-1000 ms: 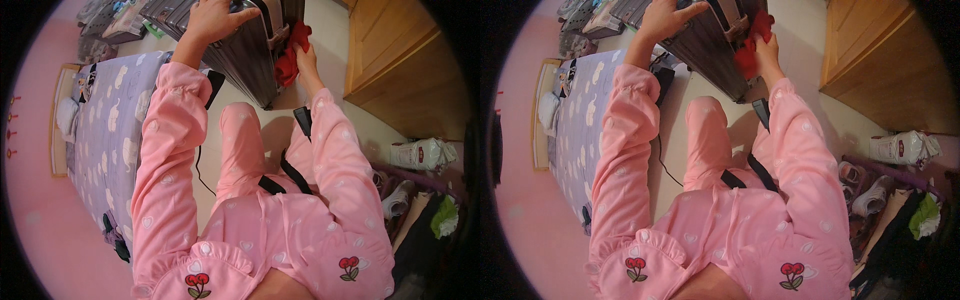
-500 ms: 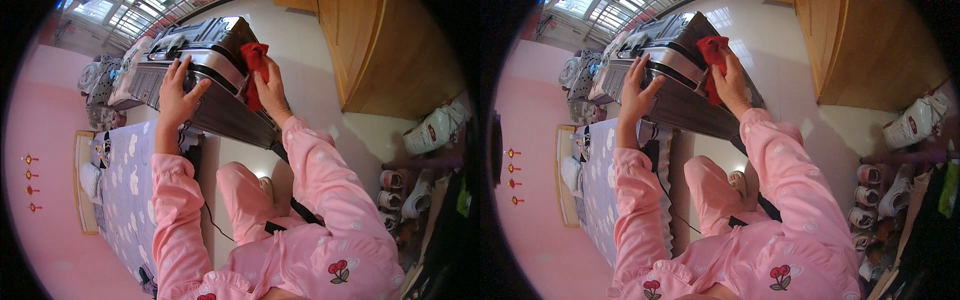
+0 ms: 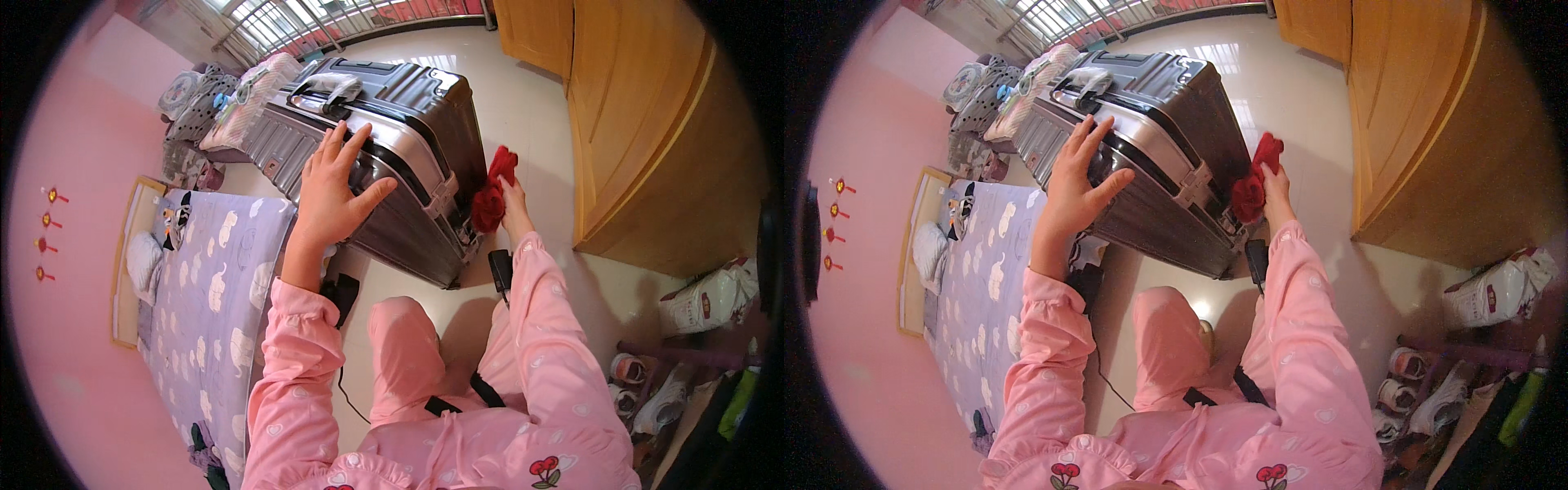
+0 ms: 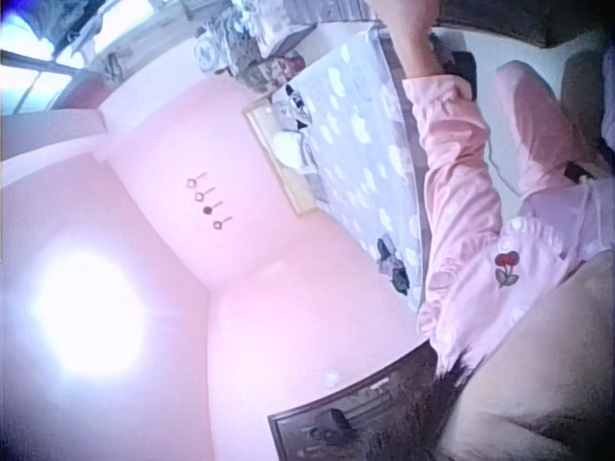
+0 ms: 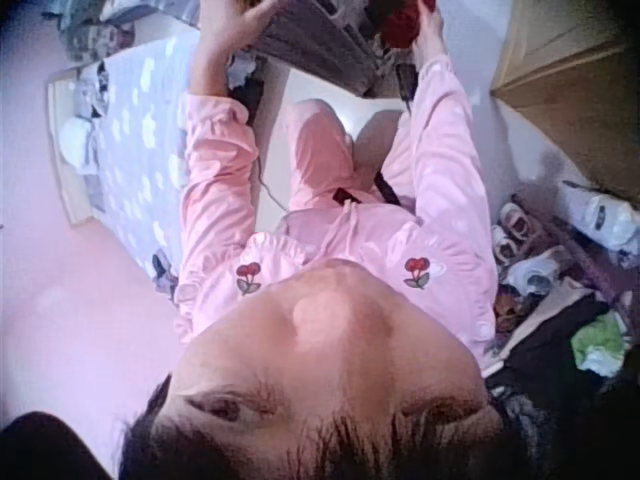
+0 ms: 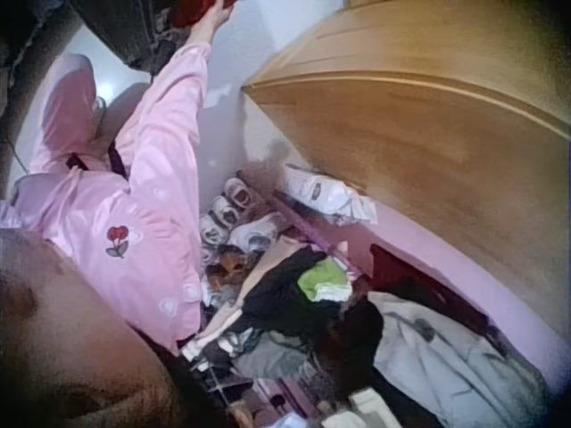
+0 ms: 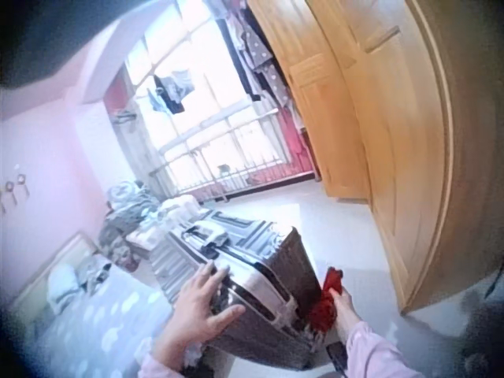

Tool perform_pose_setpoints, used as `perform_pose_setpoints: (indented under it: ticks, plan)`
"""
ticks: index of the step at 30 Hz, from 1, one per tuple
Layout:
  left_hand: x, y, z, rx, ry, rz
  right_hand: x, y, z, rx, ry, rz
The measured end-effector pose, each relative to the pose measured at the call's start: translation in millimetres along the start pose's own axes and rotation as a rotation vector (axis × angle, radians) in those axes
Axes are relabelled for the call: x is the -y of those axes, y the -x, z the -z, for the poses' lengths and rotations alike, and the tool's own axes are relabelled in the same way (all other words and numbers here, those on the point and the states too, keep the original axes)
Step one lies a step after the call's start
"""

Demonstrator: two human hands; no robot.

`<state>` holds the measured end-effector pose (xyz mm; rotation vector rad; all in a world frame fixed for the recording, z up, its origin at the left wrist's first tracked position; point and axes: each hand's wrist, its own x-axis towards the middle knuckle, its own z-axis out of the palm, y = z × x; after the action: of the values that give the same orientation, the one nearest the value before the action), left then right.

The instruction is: The person wipes the exterior of a hard-shell suitcase with a red cloth. They rotate the suitcase to clean multiple sides, including the top, front, and side panels, while seated on the floor.

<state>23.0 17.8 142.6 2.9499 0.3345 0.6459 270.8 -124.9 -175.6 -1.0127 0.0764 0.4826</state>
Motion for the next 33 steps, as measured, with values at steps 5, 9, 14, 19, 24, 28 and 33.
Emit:
perform_pose_setpoints:
  ticks: [5, 9, 14, 19, 24, 28, 33]
  plan:
    - [-3, 2, 2, 0.011, 0.010, 0.045, 19, 20, -19, -0.099, 0.139, 0.230]
    - [-4, 4, 3, 0.002, 0.017, 0.045, 40, 55, -44, 0.053, 0.564, 0.747]
    - [-5, 3, 3, 0.005, 0.021, 0.041, 33, 49, -37, 0.121, 0.437, 0.487]
    - [-4, 3, 3, 0.001, 0.013, 0.038, -4, -1, 1, 0.095, 0.669, 0.255]
    - [-4, 3, 3, 0.003, -0.003, 0.039, -63, -21, 35, -0.024, 0.667, 0.029]
    - [-1, 4, 1, -0.038, 0.024, 0.020, -79, -17, 42, 0.019, 0.524, -0.091]
    - [8, 0, -5, -0.075, 0.054, -0.019, -60, -3, 52, 0.132, 0.357, -0.390]
